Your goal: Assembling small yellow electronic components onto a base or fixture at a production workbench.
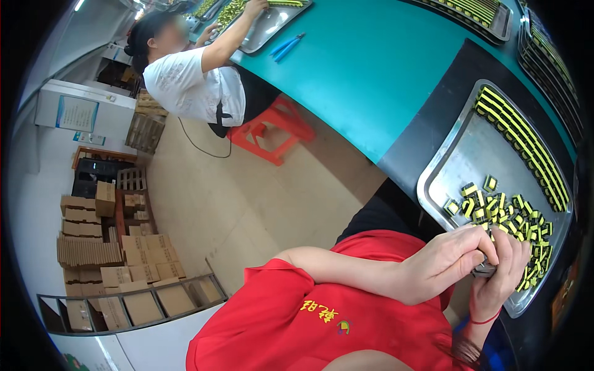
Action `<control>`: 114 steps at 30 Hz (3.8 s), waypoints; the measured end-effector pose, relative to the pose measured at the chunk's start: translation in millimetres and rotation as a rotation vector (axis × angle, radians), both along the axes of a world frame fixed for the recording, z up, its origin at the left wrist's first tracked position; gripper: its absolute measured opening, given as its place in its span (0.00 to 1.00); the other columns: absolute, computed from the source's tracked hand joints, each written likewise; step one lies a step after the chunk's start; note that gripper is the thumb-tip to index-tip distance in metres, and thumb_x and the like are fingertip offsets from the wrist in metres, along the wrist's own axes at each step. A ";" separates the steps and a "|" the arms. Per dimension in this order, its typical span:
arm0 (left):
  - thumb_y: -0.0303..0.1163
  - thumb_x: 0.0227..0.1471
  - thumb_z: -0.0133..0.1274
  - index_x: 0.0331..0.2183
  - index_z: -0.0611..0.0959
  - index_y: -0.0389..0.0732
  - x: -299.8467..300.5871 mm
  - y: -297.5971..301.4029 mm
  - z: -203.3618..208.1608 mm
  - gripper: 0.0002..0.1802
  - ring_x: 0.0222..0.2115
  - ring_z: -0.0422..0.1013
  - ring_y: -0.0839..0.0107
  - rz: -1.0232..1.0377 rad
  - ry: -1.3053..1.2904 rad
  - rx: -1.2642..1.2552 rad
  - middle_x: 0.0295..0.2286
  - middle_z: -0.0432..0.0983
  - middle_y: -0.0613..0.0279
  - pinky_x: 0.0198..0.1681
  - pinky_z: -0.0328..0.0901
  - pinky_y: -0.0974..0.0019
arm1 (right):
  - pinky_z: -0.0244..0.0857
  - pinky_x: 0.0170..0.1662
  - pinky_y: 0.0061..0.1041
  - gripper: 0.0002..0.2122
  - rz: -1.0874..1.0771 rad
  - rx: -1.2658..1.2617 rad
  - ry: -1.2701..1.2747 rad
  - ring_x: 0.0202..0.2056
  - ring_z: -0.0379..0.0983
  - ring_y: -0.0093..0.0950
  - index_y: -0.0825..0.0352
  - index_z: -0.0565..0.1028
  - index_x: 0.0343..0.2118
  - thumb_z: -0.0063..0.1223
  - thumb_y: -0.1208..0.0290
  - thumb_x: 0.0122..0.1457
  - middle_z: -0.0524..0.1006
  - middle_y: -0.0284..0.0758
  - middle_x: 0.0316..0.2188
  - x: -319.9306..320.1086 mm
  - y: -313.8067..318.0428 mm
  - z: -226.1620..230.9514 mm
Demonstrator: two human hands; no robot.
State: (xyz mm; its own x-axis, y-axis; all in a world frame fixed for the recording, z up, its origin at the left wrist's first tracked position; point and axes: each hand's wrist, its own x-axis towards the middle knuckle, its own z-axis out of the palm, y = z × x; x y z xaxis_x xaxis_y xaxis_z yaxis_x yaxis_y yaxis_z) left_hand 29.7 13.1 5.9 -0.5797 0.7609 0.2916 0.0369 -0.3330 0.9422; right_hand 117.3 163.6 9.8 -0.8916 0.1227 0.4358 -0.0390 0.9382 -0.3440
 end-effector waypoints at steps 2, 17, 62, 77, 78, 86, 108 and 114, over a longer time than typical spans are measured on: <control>0.31 0.62 0.37 0.41 0.74 0.34 2.0 0.2 -0.2 0.13 0.34 0.66 0.65 -0.001 -0.001 -0.003 0.35 0.68 0.58 0.40 0.60 0.68 | 0.60 0.45 0.41 0.15 0.010 0.019 0.011 0.34 0.71 0.40 0.72 0.72 0.44 0.51 0.75 0.53 0.75 0.41 0.35 2.1 2.4 -0.5; 0.34 0.65 0.36 0.42 0.74 0.33 4.9 5.1 2.7 0.15 0.39 0.67 0.70 -0.060 -0.153 0.016 0.37 0.69 0.58 0.44 0.61 0.69 | 0.60 0.36 0.38 0.15 0.026 -0.094 0.024 0.29 0.68 0.41 0.74 0.73 0.40 0.47 0.81 0.46 0.74 0.43 0.31 1.5 3.4 7.3; 0.34 0.65 0.36 0.42 0.76 0.35 -24.6 -4.5 -7.9 0.16 0.31 0.64 0.82 0.125 -0.002 -0.174 0.37 0.72 0.64 0.36 0.60 0.77 | 0.60 0.36 0.35 0.19 -0.088 -0.007 0.025 0.32 0.66 0.40 0.69 0.74 0.38 0.48 0.89 0.39 0.70 0.40 0.29 -10.9 9.1 -2.6; 0.35 0.65 0.36 0.42 0.74 0.34 -19.2 -6.3 -3.2 0.16 0.32 0.65 0.79 0.091 0.064 -0.265 0.37 0.73 0.60 0.37 0.59 0.76 | 0.59 0.32 0.32 0.20 -0.053 0.118 0.061 0.29 0.65 0.35 0.68 0.75 0.40 0.51 0.85 0.39 0.70 0.36 0.27 -12.3 10.4 -10.4; 0.32 0.64 0.36 0.42 0.75 0.33 -20.3 -6.6 -2.7 0.15 0.35 0.69 0.75 0.081 0.035 -0.270 0.36 0.74 0.58 0.41 0.61 0.74 | 0.60 0.31 0.32 0.19 -0.050 0.128 0.049 0.28 0.65 0.34 0.68 0.75 0.39 0.52 0.84 0.39 0.70 0.36 0.26 -12.0 10.6 -10.8; 0.41 0.65 0.36 0.42 0.73 0.36 -18.3 -4.2 -6.0 0.18 0.29 0.60 0.83 0.125 0.007 -0.243 0.37 0.71 0.64 0.34 0.57 0.79 | 0.61 0.32 0.32 0.17 -0.045 0.130 0.066 0.28 0.66 0.35 0.68 0.75 0.39 0.51 0.84 0.41 0.71 0.36 0.26 -16.4 11.4 -6.9; 0.22 0.56 0.51 0.51 0.67 0.34 -29.4 -13.0 -6.6 0.21 0.46 0.70 0.68 0.097 -0.030 -0.263 0.42 0.73 0.53 0.52 0.63 0.65 | 0.61 0.36 0.35 0.20 -0.082 -0.043 -0.129 0.33 0.67 0.41 0.70 0.73 0.38 0.43 0.89 0.38 0.71 0.41 0.30 -9.2 0.1 6.0; 0.20 0.51 0.55 0.45 0.77 0.39 -27.4 -9.6 -16.7 0.17 0.32 0.67 0.79 0.073 0.148 -0.236 0.42 0.75 0.63 0.31 0.58 0.77 | 0.58 0.37 0.35 0.18 -0.085 0.004 -0.124 0.33 0.65 0.40 0.69 0.74 0.39 0.46 0.86 0.42 0.71 0.40 0.30 -11.5 0.7 7.7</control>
State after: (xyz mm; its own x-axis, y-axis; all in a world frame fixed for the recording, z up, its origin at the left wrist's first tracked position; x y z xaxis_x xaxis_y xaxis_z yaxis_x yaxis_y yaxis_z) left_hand 2.3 3.5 -10.8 -0.5998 0.7755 0.1971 0.1956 -0.0968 0.9759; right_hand 105.8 164.3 17.5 -0.9251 0.1980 0.3240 0.0826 0.9377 -0.3374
